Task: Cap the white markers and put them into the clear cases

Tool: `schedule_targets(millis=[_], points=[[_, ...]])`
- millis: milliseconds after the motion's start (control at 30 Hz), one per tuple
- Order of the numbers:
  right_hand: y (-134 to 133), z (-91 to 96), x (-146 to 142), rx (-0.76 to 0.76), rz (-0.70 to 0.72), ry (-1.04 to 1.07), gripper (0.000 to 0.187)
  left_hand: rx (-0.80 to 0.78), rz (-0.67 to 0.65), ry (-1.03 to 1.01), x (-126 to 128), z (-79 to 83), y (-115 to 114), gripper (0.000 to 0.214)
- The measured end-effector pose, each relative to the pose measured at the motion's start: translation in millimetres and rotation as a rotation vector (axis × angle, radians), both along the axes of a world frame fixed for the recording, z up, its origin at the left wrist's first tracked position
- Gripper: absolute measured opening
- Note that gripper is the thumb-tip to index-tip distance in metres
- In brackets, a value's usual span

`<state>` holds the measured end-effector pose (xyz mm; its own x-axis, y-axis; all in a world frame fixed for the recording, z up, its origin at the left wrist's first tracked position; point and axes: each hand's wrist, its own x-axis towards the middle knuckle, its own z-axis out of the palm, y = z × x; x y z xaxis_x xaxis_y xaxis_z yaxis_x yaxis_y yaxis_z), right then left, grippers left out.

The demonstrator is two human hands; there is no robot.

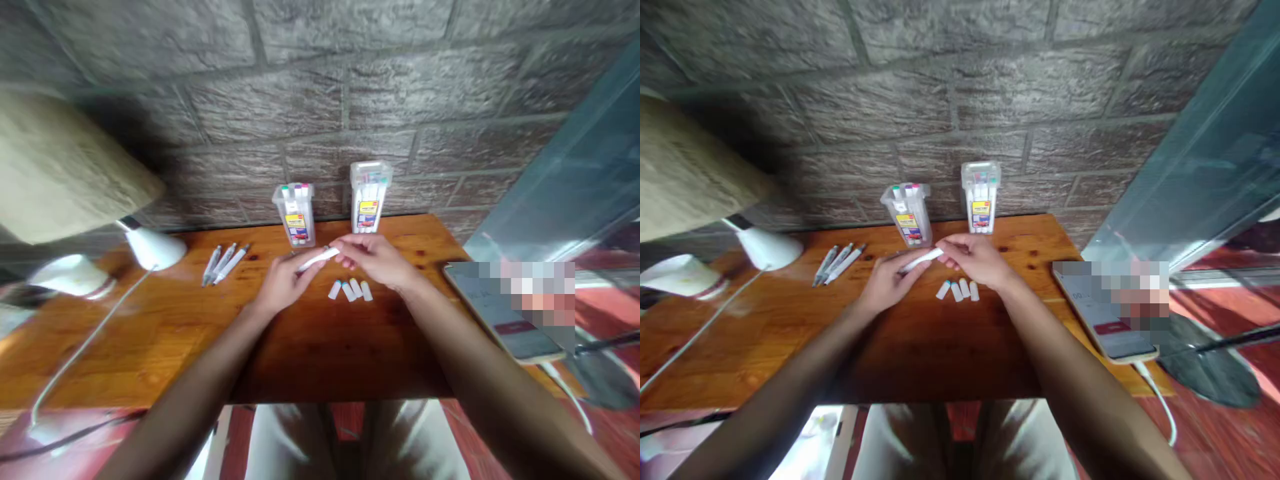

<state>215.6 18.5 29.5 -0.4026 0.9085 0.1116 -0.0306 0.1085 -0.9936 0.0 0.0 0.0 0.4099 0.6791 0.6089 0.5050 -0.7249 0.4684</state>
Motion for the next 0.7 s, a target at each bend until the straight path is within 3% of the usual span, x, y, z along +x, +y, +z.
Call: schedule_targets(millis=[533, 700], points=[[1.9, -1.2, 5.0, -0.031, -0.028, -0.038, 0.035, 0.002, 0.094, 0.009, 0.6, -4.9, -0.2, 0.035], [0.6, -0.1, 6.9, -0.048, -0.006, -0.013, 0.036, 0.01, 0.048, 0.024, 1.1, -4.0, 0.0, 0.034]])
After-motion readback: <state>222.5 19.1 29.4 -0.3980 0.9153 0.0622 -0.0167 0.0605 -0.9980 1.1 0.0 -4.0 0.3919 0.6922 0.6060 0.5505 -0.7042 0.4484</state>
